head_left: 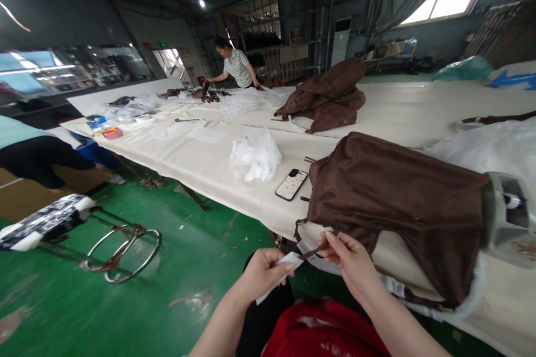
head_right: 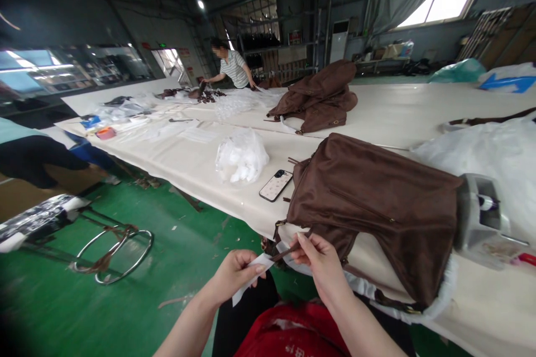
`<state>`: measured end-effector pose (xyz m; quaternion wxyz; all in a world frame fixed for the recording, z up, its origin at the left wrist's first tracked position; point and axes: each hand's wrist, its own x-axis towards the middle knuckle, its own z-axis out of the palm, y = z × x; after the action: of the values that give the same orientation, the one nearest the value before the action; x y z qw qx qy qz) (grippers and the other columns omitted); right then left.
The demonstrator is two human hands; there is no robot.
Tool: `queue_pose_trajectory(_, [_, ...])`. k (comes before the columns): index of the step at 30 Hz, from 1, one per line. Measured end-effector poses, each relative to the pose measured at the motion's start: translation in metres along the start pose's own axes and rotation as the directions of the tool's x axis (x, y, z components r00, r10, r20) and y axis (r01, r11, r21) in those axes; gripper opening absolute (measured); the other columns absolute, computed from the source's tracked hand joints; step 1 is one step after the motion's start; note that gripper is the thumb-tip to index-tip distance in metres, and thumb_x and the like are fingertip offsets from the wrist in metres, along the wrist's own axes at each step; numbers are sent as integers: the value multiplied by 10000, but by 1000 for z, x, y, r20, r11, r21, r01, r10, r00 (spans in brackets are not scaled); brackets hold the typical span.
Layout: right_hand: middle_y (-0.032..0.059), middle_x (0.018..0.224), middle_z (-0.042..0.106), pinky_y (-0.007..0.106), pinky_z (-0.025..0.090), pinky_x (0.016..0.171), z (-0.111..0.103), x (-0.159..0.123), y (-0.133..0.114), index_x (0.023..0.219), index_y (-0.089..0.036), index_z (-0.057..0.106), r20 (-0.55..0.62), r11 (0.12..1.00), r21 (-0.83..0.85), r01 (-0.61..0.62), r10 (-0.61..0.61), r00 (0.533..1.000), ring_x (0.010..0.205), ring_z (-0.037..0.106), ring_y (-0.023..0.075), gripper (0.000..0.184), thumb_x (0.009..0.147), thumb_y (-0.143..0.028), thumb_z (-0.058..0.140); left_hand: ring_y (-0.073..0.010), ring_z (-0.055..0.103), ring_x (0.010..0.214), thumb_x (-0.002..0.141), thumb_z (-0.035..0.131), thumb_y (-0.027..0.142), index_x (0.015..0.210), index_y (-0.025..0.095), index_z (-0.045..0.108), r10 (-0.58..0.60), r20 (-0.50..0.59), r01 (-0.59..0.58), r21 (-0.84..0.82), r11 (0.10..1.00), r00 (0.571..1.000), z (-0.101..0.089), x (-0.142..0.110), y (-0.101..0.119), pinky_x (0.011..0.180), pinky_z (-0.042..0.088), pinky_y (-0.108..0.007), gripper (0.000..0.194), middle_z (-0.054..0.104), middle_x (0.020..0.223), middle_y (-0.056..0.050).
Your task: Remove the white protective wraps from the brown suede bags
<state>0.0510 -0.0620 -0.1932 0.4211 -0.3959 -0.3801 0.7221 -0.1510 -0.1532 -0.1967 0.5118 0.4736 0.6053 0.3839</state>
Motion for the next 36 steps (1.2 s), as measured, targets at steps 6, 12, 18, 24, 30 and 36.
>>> queue_pose_trajectory(6, [42, 686, 674, 229, 455, 541, 1, 2, 11, 789, -160, 738, 83, 989, -151, 1, 11, 996, 583, 574, 130, 413, 672, -556, 739, -86, 488, 505, 748, 679, 522, 740, 112, 665, 21, 36, -22, 23, 999, 999, 11, 8, -2, 488, 335, -184, 411, 598, 577, -11])
queue_pose_trajectory(12, [-53, 425, 399, 227, 263, 432, 5, 5, 32, 556, -164, 616, 197, 906, -424, 21, 70, 978, 431, 357, 80, 477, 697, -618, 663, -99, 476, 570, 793, 645, 491, 703, 126, 624, 122, 8, -122, 132, 984, 993, 14, 15, 1, 550, 354, -208, 377, 571, 614, -3])
queue_pose_trajectory(18, [-77, 496, 393, 203, 171, 378, 0, 9, 20, 764, -159, 634, 146, 984, -121, -130, 148, 978, 397, 294, 49, 472, 648, -611, 703, -149, 510, 748, 873, 536, 469, 634, 148, 598, 301, 86, -311, 346, 885, 950, 7, 10, 15, 713, 388, -251, 405, 567, 740, -42])
queue_pose_trajectory(24, [-45, 505, 492, 185, 255, 395, -1, 25, 35, 611, -164, 547, 117, 967, -201, -159, 185, 976, 420, 396, 53, 447, 631, -567, 738, -95, 259, 563, 888, 447, 521, 532, 184, 302, 152, 112, -185, 419, 889, 982, 9, 20, 16, 540, 230, -248, 512, 230, 570, 48])
queue_pose_trajectory(30, [-27, 562, 563, 187, 308, 420, -1, 37, 47, 685, -151, 620, 104, 953, -236, -191, 220, 970, 441, 448, 58, 424, 584, -534, 771, -94, 239, 569, 870, 425, 519, 534, 191, 271, 113, -15, -94, 448, 889, 993, 15, 35, 6, 537, 207, -249, 494, 227, 586, 45])
queue_pose_trajectory(36, [-61, 505, 489, 194, 244, 408, -8, 37, 48, 632, -167, 559, 144, 964, -195, -182, 212, 967, 419, 395, 53, 426, 607, -553, 739, -94, 263, 549, 850, 414, 500, 530, 196, 250, 100, -82, -43, 519, 854, 992, 21, 49, 10, 523, 209, -246, 471, 244, 560, 44])
